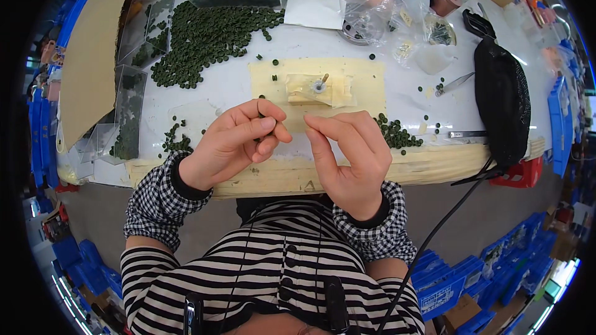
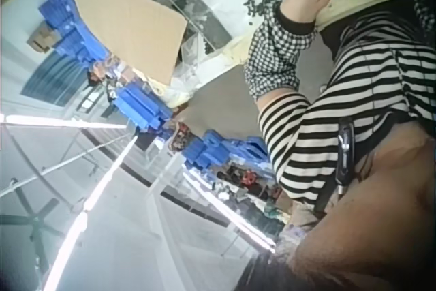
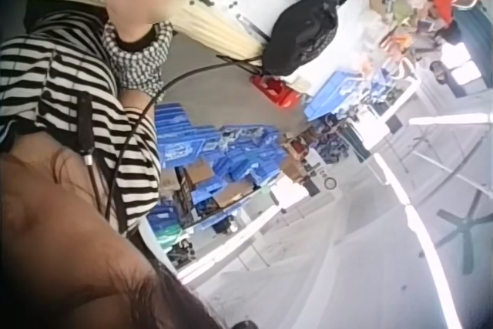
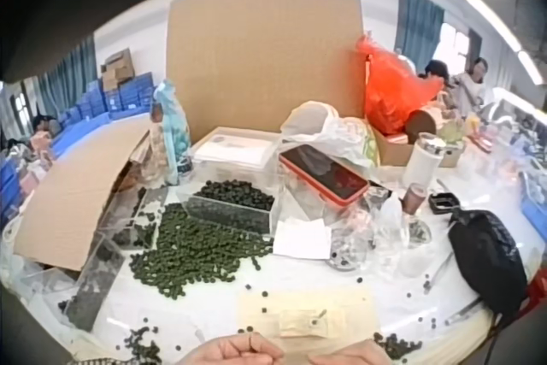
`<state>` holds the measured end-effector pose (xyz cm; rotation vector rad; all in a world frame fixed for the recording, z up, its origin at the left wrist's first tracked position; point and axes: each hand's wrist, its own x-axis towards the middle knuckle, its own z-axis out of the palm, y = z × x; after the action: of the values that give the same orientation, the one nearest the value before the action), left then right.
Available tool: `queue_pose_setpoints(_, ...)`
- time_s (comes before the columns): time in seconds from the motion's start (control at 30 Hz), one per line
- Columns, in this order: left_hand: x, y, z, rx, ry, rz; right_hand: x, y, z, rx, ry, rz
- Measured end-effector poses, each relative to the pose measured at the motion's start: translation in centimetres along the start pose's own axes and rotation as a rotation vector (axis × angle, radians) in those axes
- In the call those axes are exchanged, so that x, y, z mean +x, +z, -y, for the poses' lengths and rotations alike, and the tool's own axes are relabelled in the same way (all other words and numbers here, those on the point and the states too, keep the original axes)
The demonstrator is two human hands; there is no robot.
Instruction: Assembling small green plastic components onto a white base at a factory workbench.
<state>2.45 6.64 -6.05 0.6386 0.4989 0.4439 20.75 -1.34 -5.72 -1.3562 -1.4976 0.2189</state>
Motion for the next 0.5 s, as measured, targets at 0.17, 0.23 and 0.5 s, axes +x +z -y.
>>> queue_pose_setpoints(0.17, -0.03, -0.16, 0.35, -0.016, 0.012, -0.018, -0.03, 0.3, 0.0, 0.019, -0.039, 0.007)
queue_pose_setpoints(0.23, 0.04, -0.14, 0.4, -0.046, 0.029, -0.003, -0.06, 0.42, 0.05, 0.031, -0.039, 0.014)
queue_pose_setpoints(0.5, 0.16, -0.77, 0.85, -0.118, 0.057, 0.034, -0.08, 0.97, 0.7, 0.07, -0.05, 0.062)
